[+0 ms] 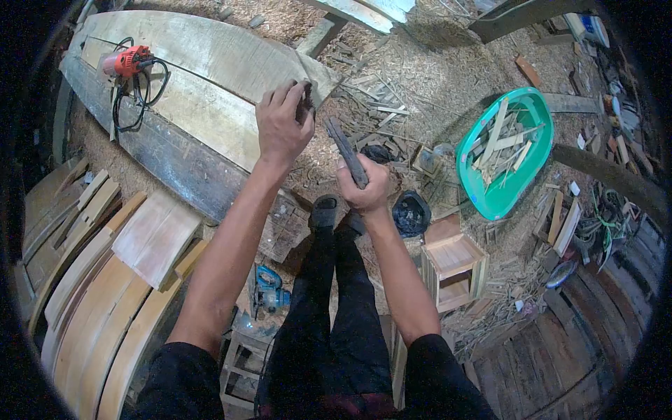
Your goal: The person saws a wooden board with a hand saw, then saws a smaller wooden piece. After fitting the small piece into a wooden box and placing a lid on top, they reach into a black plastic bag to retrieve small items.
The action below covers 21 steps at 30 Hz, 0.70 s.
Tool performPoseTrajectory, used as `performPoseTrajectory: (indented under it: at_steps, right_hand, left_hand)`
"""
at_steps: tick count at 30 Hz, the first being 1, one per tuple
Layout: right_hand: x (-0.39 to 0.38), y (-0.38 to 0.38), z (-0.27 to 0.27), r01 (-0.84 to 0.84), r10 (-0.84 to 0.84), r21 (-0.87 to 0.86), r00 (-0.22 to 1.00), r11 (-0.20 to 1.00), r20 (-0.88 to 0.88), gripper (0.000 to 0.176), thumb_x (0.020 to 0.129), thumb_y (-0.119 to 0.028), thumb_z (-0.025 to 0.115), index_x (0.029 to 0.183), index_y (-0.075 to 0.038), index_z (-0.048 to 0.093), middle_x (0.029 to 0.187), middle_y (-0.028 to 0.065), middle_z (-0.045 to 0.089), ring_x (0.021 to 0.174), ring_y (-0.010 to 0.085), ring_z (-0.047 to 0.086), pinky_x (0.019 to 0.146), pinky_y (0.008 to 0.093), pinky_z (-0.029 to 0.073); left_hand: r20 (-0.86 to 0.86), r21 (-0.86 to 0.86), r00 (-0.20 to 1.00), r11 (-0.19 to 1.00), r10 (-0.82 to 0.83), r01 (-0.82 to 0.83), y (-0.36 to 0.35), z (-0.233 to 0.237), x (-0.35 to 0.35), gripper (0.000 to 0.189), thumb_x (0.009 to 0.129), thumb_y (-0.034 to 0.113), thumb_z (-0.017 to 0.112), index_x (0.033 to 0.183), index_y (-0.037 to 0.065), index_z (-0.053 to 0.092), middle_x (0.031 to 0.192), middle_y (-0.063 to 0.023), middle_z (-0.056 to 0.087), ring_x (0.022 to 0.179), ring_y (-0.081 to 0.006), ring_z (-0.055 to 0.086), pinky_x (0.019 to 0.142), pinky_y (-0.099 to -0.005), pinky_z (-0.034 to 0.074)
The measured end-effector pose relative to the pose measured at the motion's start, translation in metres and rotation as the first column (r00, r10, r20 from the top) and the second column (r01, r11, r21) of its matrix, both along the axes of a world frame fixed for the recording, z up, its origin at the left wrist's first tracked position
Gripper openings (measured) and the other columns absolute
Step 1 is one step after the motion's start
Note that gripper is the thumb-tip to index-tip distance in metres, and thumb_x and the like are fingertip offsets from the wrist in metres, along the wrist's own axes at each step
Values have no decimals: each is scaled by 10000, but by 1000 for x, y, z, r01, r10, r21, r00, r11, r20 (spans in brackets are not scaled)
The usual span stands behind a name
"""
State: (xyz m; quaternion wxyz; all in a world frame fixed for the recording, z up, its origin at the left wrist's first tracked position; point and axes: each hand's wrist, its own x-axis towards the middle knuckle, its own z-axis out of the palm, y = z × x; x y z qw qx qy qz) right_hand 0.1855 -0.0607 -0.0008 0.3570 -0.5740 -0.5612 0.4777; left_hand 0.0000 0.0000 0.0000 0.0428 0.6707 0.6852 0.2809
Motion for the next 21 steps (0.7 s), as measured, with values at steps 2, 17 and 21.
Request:
performPoseTrajectory:
  at_steps: [2, 17, 21]
  right_hand:
    - [3, 1, -2, -11, 10, -21, 1000, 1000, -24, 176, 855, -157, 672, 761, -9, 662, 522, 6, 478, 478, 82, 452, 473, 282, 389]
    - [6, -2, -4, 1, 0, 61, 1000, 998, -22, 185, 820, -144, 675, 705, -11, 621, 503, 32, 461, 468, 82, 464, 469, 287, 400]
    - [7, 4, -3, -41, 42, 26, 999, 999, -12, 199, 829, -145, 662, 692, -14, 601, 516, 25, 462, 474, 93, 464, 474, 288, 391]
  left_hand:
    - [14, 45, 1000, 999, -1, 0, 0, -1, 2, 405, 746, 90, 679, 1149, 71, 645, 1145, -117, 635, 1000, -323, 589, 870, -433, 457]
    - [-7, -11, 1000, 1000, 19, -19, -1, 0, 2, 406, 738, 80, 672, 1144, 78, 648, 1171, -113, 638, 1034, -321, 586, 904, -434, 445]
    - [-11, -17, 1000, 1000, 19, -19, -1, 1, 3, 429, 730, 78, 670, 1158, 86, 643, 1169, -107, 634, 1027, -317, 583, 896, -434, 443]
